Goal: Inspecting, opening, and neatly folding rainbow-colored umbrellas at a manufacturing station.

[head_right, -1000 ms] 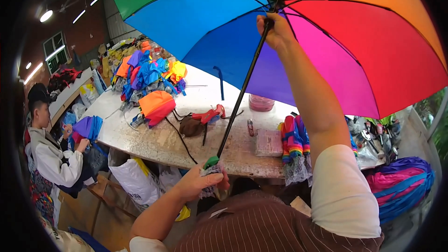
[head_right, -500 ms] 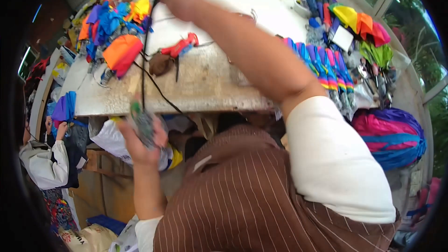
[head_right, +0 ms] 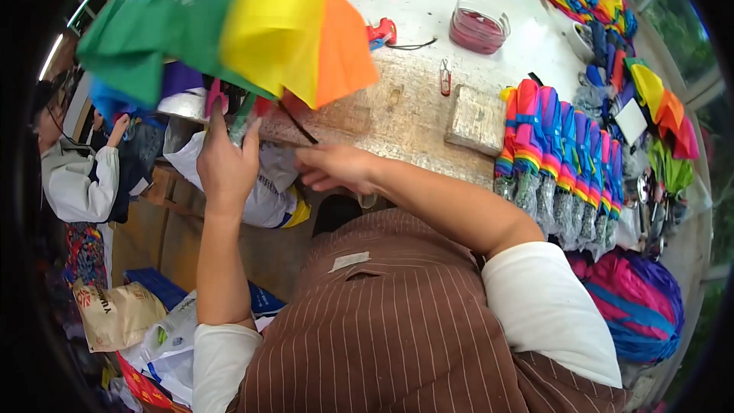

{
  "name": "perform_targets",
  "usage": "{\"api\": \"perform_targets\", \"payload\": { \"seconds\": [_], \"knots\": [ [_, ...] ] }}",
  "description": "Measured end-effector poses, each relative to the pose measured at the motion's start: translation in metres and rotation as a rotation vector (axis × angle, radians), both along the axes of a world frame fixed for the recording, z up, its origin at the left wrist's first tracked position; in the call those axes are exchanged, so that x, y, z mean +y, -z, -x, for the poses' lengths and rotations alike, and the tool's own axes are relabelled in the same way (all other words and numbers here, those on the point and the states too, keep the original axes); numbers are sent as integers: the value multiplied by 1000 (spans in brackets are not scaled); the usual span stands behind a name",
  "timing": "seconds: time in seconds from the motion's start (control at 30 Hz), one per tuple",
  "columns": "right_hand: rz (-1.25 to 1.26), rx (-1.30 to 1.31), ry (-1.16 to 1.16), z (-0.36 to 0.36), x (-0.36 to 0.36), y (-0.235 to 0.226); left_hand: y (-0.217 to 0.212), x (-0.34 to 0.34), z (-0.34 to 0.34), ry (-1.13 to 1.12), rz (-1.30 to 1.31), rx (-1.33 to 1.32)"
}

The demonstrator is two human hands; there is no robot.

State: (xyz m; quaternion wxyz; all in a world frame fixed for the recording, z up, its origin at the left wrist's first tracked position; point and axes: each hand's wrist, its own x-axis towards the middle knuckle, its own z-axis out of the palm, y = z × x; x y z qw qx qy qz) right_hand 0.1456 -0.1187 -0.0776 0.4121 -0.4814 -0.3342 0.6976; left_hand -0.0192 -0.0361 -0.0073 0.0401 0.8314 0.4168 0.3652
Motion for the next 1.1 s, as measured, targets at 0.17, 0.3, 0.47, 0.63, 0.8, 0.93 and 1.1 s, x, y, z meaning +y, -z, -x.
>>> {"api": "perform_targets", "payload": {
  "seconds": [0.17,0.3,0.47,0.63,0.8,0.93,1.1],
  "knots": [
    [54,-62,-205,-28,-49,16,58,-5,-1,333,866,-481],
    [50,-138,-182,-57,-88,11,77,-23,-20,436,1592,-829],
    [-154,-450,9,-84,-107,1,57,-27,-28,484,1660,-872],
    [-857,-1465,344,-82,-91,-25,51,-37,-27,530,1679,-887],
    [-932,-1973,325,-105,-45,-31,55,-50,-27,499,1670,-919],
    [-888,-2081,238,-128,-25,-3,55,-48,-26,510,1687,-950],
    [-1082,-1970,282,-128,-20,-11,60,-45,-18,527,1727,-941]
  ]
}}
